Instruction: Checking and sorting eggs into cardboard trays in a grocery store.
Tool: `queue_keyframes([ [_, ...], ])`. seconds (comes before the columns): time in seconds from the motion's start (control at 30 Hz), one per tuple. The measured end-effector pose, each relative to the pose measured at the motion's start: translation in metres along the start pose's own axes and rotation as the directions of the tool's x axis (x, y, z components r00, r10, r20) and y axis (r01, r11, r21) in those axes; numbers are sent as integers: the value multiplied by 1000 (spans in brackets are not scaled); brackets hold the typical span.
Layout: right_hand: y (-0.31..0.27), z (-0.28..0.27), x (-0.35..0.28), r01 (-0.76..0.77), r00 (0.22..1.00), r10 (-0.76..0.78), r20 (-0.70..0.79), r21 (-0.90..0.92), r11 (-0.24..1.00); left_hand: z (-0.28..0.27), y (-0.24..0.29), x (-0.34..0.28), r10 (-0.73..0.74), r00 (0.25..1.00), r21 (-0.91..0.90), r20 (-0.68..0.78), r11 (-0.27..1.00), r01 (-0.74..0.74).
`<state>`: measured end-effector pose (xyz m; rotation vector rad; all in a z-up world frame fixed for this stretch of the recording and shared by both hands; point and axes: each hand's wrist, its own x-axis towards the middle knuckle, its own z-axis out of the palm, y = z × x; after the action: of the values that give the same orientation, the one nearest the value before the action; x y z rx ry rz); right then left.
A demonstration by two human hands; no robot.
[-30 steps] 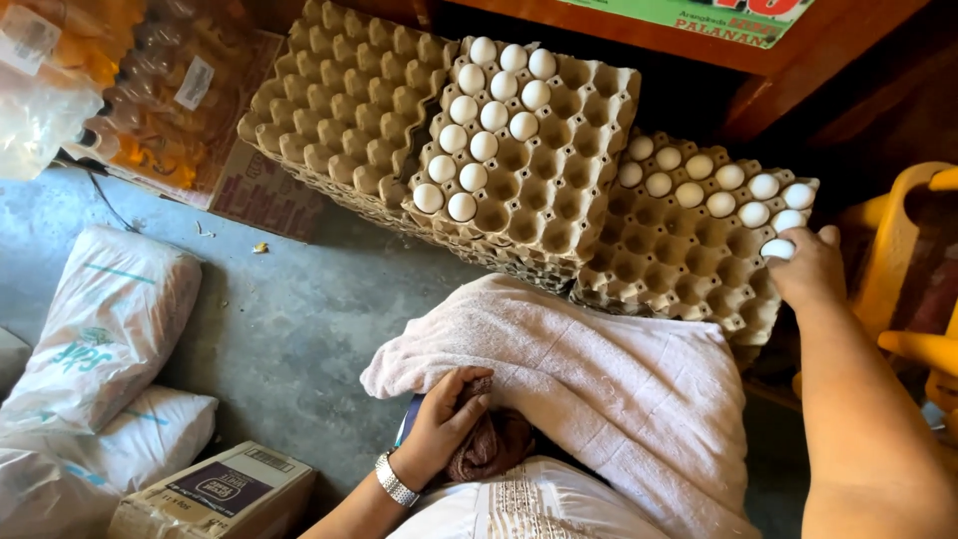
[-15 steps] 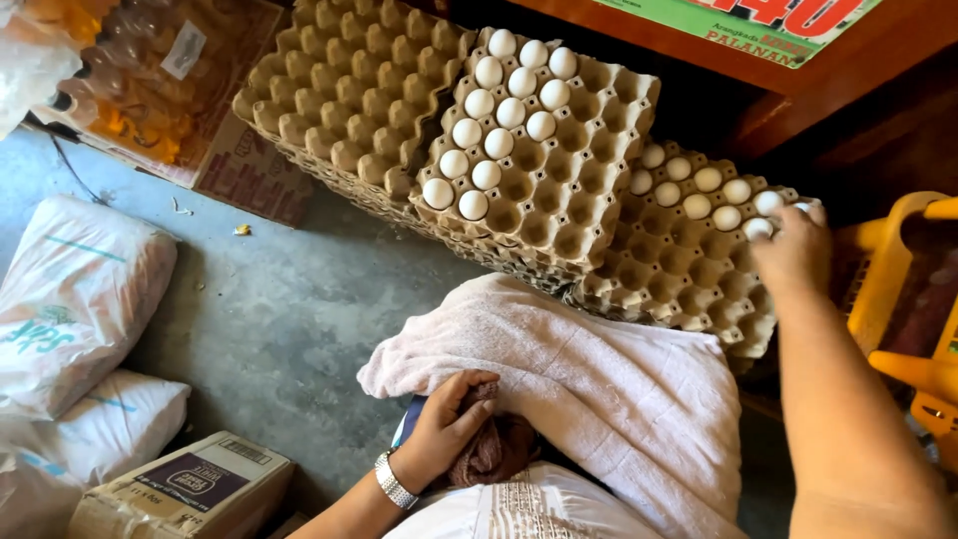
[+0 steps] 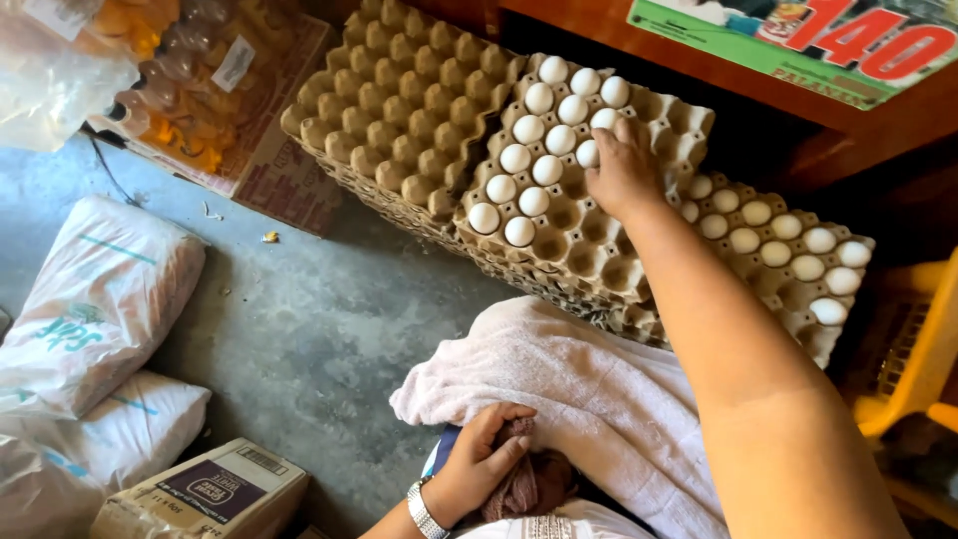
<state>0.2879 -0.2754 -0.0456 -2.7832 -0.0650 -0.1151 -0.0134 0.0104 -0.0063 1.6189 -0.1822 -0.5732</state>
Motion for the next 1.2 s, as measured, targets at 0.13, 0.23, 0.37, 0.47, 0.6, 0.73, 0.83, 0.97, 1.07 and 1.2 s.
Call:
queue_keyframes([
  [0.13, -3, -2, 8, -114, 986, 109, 125, 27, 993, -3, -3, 3, 15, 1000, 14, 11, 1000, -15],
  [0.23, 7, 3, 7, -35, 998, 35, 49, 6, 999, -3, -2, 5, 11, 1000, 8, 22, 1000, -11],
  [0.37, 11, -7, 0, -64, 997, 71, -36, 169, 984, -3, 4, 3, -26, 999, 0, 33, 1000, 26],
  [0.47, 23, -5, -13, 13, 967, 177, -182, 732, 681, -2, 1, 3, -1, 1000, -7, 30, 1000, 1],
  [0.6, 14, -35, -48, -106, 940, 292, 174, 966, -235, 1, 1, 2, 3, 1000, 32, 24, 999, -4],
  [0.73, -4, -70, -100, 22, 963, 229, 140, 809, -587, 4, -5, 0, -8, 1000, -23, 2, 1000, 8],
  [0.83, -1, -78, -138, 63, 981, 168, 94, 668, -742, 5, -8, -2, 2, 1000, -48, -7, 999, -2],
  [0.97, -6, -96, -183, 61, 981, 159, 109, 607, -793, 8, -9, -3, 19, 999, -7, -36, 1000, -19],
  [1.07, -10, -101, -214, 42, 943, 283, 174, 782, -622, 10, -17, -3, 47, 998, 1, -50, 999, -47],
  [1.2, -23, -100, -251, 34, 948, 274, 161, 807, -590, 10, -14, -4, 52, 997, 37, -64, 998, -50],
])
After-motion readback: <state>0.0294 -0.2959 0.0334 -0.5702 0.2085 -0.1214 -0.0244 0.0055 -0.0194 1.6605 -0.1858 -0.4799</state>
